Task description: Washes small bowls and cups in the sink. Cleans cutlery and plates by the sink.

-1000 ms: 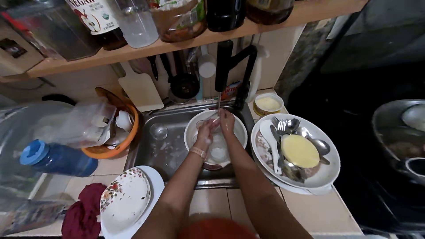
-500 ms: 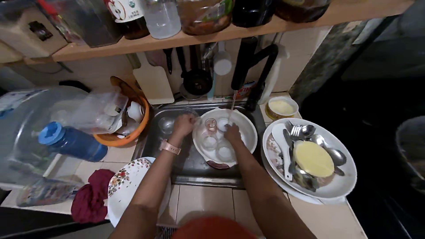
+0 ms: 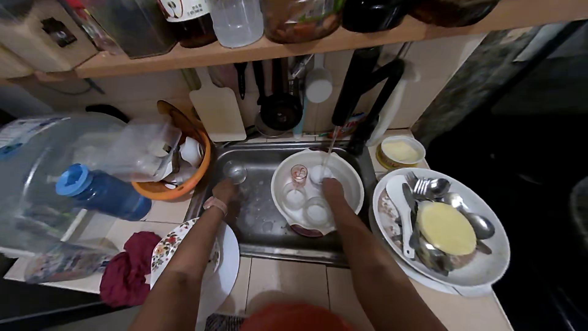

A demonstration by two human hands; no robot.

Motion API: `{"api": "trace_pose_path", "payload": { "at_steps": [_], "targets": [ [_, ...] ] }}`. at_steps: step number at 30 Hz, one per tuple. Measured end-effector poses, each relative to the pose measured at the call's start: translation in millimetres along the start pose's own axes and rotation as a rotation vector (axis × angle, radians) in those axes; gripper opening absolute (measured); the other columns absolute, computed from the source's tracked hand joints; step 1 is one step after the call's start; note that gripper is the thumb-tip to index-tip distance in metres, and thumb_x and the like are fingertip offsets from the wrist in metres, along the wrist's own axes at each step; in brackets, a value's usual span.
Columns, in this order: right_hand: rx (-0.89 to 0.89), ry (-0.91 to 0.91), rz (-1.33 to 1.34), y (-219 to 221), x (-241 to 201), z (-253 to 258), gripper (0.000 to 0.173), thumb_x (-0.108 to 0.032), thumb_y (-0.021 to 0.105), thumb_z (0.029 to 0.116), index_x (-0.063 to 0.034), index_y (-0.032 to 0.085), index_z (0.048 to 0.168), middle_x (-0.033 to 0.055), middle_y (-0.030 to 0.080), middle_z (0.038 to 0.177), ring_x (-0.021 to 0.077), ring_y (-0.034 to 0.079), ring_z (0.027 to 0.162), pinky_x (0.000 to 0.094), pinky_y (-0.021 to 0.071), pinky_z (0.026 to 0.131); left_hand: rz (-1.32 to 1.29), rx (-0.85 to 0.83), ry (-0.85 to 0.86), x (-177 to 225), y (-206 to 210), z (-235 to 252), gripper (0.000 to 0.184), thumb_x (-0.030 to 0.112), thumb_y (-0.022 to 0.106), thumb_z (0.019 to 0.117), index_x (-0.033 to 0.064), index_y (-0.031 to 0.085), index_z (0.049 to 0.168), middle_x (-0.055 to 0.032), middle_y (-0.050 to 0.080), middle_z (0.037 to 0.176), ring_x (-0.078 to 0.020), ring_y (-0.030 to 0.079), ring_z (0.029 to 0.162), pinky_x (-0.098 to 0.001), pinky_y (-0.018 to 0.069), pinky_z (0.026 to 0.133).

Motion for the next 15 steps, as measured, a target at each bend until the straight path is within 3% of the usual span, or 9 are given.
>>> {"api": "trace_pose_path", "payload": {
  "at_steps": [3,6,9,11,12,13,15],
  "targets": [
    [0.027,-0.007,0.011,-6,-1,-1,0.035,-0.009,0.041,0.1094,0.0083,0.059,0.134,0.0298,0.057,0.140,0.0433,0.052,0.136,0.0564,0.0397,0.113,-0.014,0.006,0.002,-8,6,9,0.045,0.021,0.058,0.1027,-0.0068,0.055,0.138,-0.0293,0.055,0.141,-0.0431,0.054,0.132,-0.0592,0.0440,0.107],
    [0.011,0.086,0.261,-8,15,6,0.037,-0.005,0.049,0.1051,0.0100,0.053,0.139,0.0314,0.054,0.142,0.0421,0.053,0.134,0.0533,0.0420,0.112,-0.010,-0.001,0.014,-10,9,12,0.042,0.021,0.056,0.1043,-0.0071,0.056,0.135,-0.0293,0.056,0.140,-0.0430,0.055,0.131,-0.0592,0.0446,0.107],
    [0.005,0.252,0.969,8,31,-8,0.039,0.007,0.046,0.1033,0.0125,0.045,0.142,0.0268,0.050,0.145,0.0290,0.055,0.130,0.0356,0.0455,0.108,0.047,0.004,0.048,-6,3,5,0.044,0.022,0.059,0.1029,-0.0075,0.056,0.135,-0.0300,0.056,0.140,-0.0447,0.054,0.132,-0.0605,0.0438,0.107],
    [0.037,0.409,1.608,25,34,-14,0.036,0.009,0.040,0.1022,0.0083,0.040,0.138,0.0218,0.051,0.130,0.0223,0.058,0.110,0.0283,0.0510,0.093,0.091,0.005,0.035,6,-12,-10,0.045,0.022,0.059,0.1030,-0.0091,0.056,0.136,-0.0305,0.055,0.142,-0.0449,0.053,0.133,-0.0602,0.0423,0.108],
    [0.031,0.471,1.737,30,33,-15,0.036,0.008,0.041,0.1018,0.0049,0.040,0.138,0.0204,0.051,0.125,0.0220,0.060,0.103,0.0282,0.0529,0.087,0.108,0.020,0.040,15,-21,-19,0.043,0.021,0.058,0.1037,-0.0101,0.058,0.133,-0.0309,0.056,0.140,-0.0456,0.053,0.132,-0.0607,0.0428,0.107],
    [0.012,0.488,1.747,30,32,-15,0.036,0.008,0.041,0.1022,0.0028,0.039,0.138,0.0199,0.051,0.123,0.0222,0.060,0.101,0.0288,0.0537,0.084,0.104,0.046,0.060,26,-30,-27,0.041,0.022,0.058,0.1041,-0.0104,0.060,0.129,-0.0311,0.058,0.137,-0.0465,0.055,0.130,-0.0617,0.0437,0.104],
    [-0.004,0.394,1.494,21,29,-11,0.038,0.005,0.040,0.1055,0.0030,0.038,0.144,0.0225,0.051,0.130,0.0252,0.062,0.104,0.0327,0.0563,0.084,0.071,0.109,0.136,51,-47,-36,0.040,0.025,0.059,0.1036,-0.0084,0.063,0.126,-0.0300,0.061,0.132,-0.0467,0.058,0.125,-0.0634,0.0455,0.101]
  ]
}}
Point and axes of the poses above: each hand's wrist, its own z-axis towards the middle knuckle, its own y-axis out of the palm, x = y × z, the point moved 10 cm from there along z, towards the middle knuckle
